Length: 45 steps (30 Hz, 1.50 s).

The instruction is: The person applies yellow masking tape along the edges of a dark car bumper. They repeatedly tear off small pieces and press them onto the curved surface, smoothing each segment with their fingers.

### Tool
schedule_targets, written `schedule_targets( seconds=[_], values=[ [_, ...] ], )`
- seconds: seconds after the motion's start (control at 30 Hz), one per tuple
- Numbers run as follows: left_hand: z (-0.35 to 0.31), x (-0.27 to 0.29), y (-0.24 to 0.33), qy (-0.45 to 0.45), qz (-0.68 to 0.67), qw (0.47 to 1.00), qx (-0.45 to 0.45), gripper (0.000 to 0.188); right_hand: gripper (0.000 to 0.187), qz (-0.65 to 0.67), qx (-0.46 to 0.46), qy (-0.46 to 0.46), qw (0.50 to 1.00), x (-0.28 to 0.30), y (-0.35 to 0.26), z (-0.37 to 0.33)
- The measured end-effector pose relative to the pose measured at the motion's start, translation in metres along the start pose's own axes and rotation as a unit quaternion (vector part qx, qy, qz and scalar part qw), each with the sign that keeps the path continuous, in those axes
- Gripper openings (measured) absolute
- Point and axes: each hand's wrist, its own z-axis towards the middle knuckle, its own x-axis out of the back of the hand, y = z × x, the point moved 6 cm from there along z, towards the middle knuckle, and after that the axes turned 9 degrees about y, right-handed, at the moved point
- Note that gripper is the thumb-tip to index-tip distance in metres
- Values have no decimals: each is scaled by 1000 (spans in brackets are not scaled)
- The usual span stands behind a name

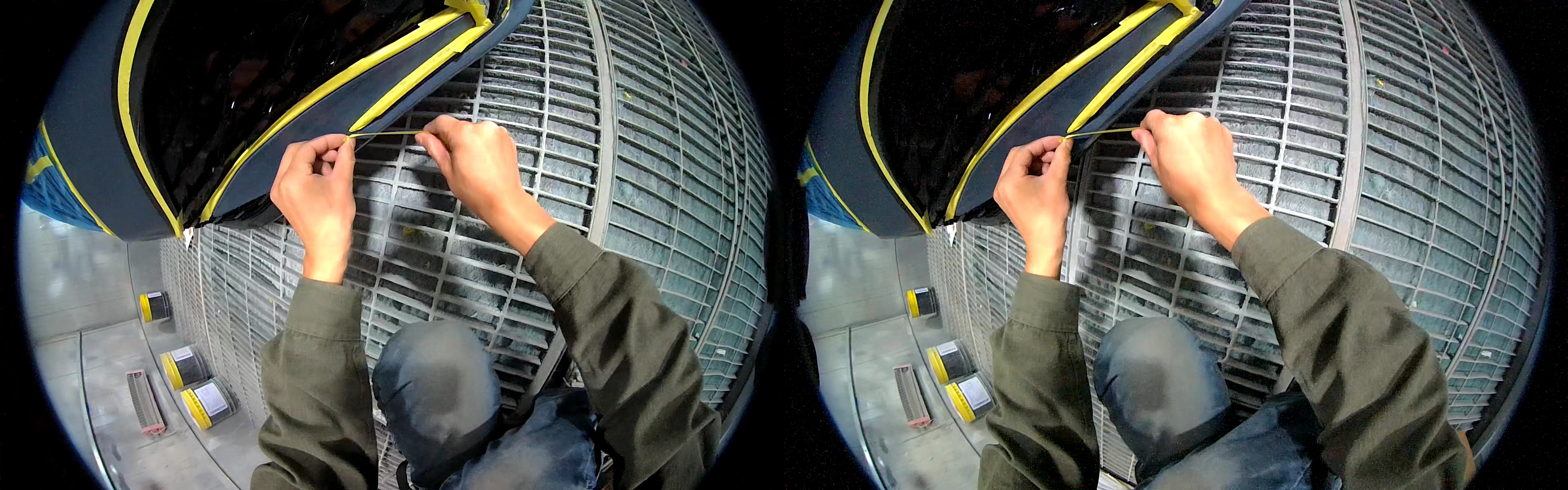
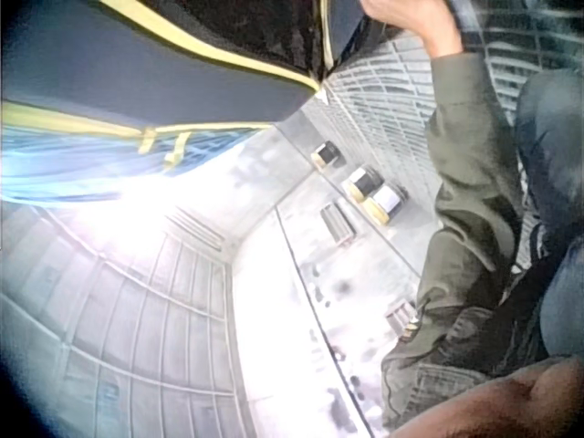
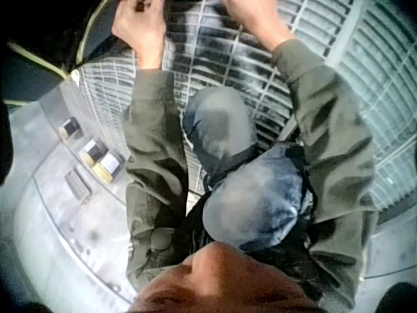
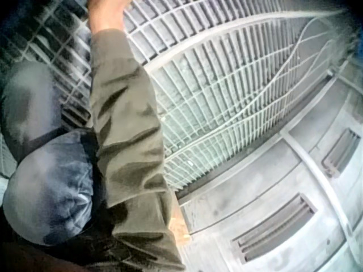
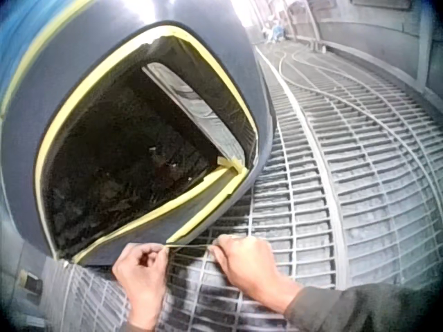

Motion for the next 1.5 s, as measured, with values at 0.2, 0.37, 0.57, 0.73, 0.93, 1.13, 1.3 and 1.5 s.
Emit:
schedule_targets(
  seconds=[0.2,0.37,0.57,0.73,0.93,1.13,1.3,1.5],
  values=[
    [1,0,3,20,11,1000,-1,9,23,4,17,14,1000,-2,-1,6],
    [3,-1,3,18,42,999,6,14,25,-6,9,10,1000,-1,-1,9],
    [2,-3,3,29,47,998,4,14,25,-28,8,1,1000,-2,-1,12],
    [2,-3,3,29,56,998,-3,13,24,-20,-1,1,1000,0,-2,15],
    [5,-1,7,40,91,993,-70,14,25,-18,-5,-4,1000,0,-2,19],
    [9,-1,11,1,175,981,-89,23,26,-23,1,-9,1000,1,1,21],
    [13,-6,22,-26,166,961,-221,25,24,-32,-1,-6,999,0,-2,23],
    [15,-17,34,-72,187,927,-316,23,22,-36,43,20,998,8,0,27]
  ],
)
